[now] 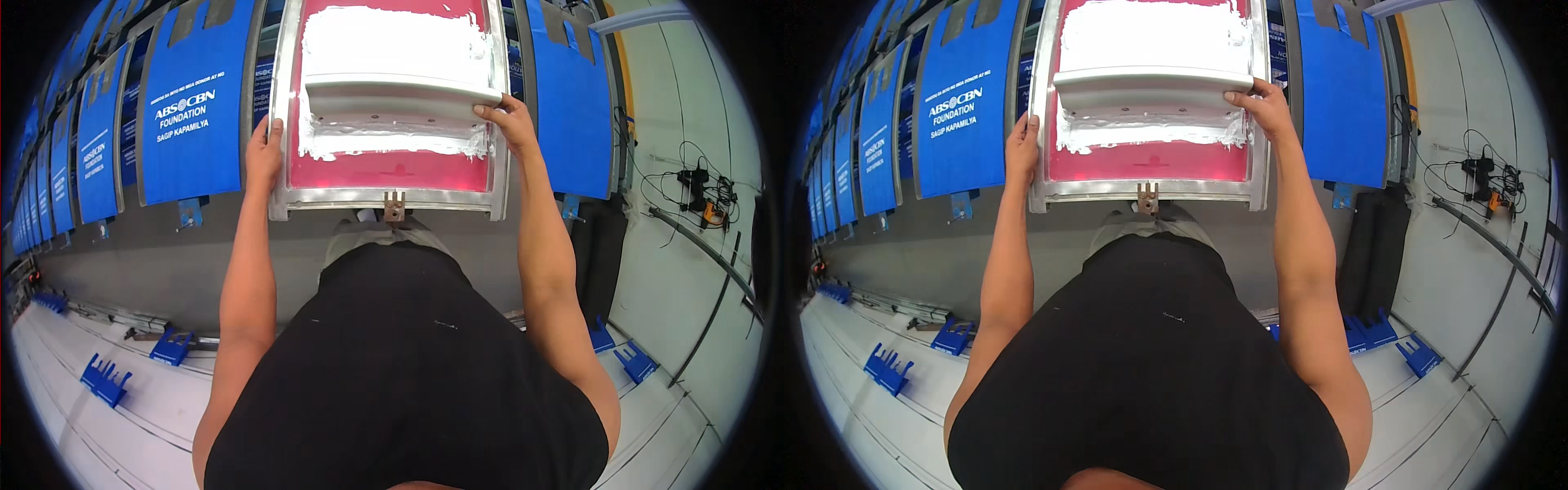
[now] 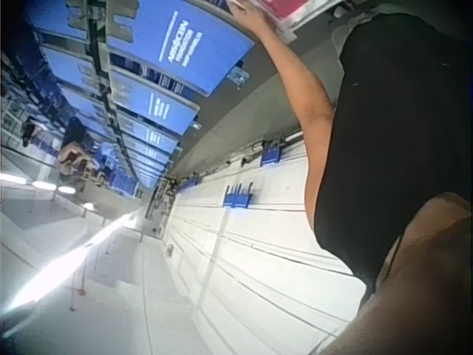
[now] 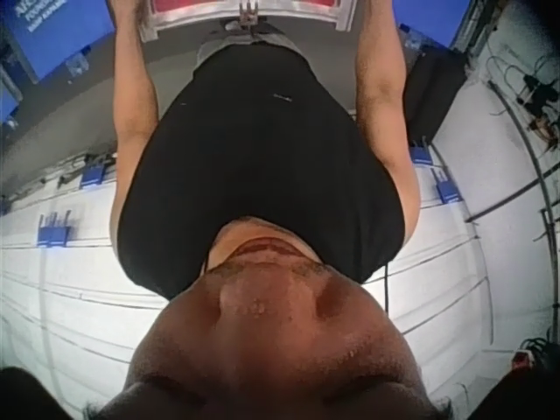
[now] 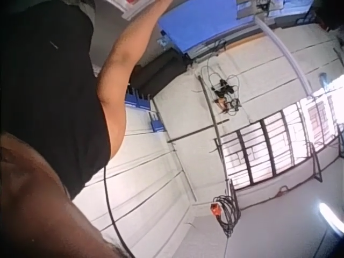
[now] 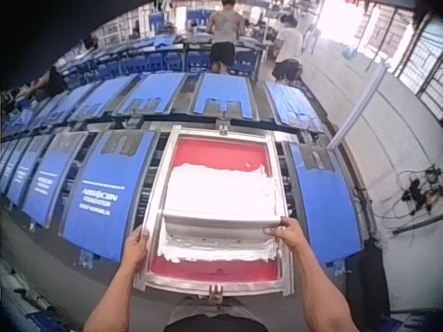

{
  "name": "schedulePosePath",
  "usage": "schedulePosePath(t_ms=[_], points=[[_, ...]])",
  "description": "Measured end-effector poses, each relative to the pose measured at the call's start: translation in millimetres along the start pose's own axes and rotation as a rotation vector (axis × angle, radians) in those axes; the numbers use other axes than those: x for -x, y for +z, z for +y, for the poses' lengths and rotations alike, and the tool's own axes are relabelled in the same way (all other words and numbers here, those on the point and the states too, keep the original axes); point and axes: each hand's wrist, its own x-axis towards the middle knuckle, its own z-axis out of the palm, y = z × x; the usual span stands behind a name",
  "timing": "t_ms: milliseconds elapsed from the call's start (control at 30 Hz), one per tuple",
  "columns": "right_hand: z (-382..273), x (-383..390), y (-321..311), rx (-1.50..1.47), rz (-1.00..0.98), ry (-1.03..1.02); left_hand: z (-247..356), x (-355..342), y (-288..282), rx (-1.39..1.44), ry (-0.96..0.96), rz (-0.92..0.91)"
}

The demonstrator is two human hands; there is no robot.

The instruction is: The person is applying white ink to a screen printing frame using a squeegee at a printing station.

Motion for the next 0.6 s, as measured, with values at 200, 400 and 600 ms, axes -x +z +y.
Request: schedulePosePath(t_ms=[200, 400, 600], points=[[0.1, 1.9, -1.6, -0.055, 0.031, 0.044, 5.2, 10.2, 7.6, 0.040, -0.026, -0.040], [-4.8, 4.1, -2.2, -0.002, 0.005, 0.042, 1.0, 9.9, 7.1, -0.056, 0.088, 0.021], [-0.8, 1.5, -2.3, 0.015, -0.051, 0.062, -7.7, 5.0, 7.3, 0.017, -0.082, 0.037]])
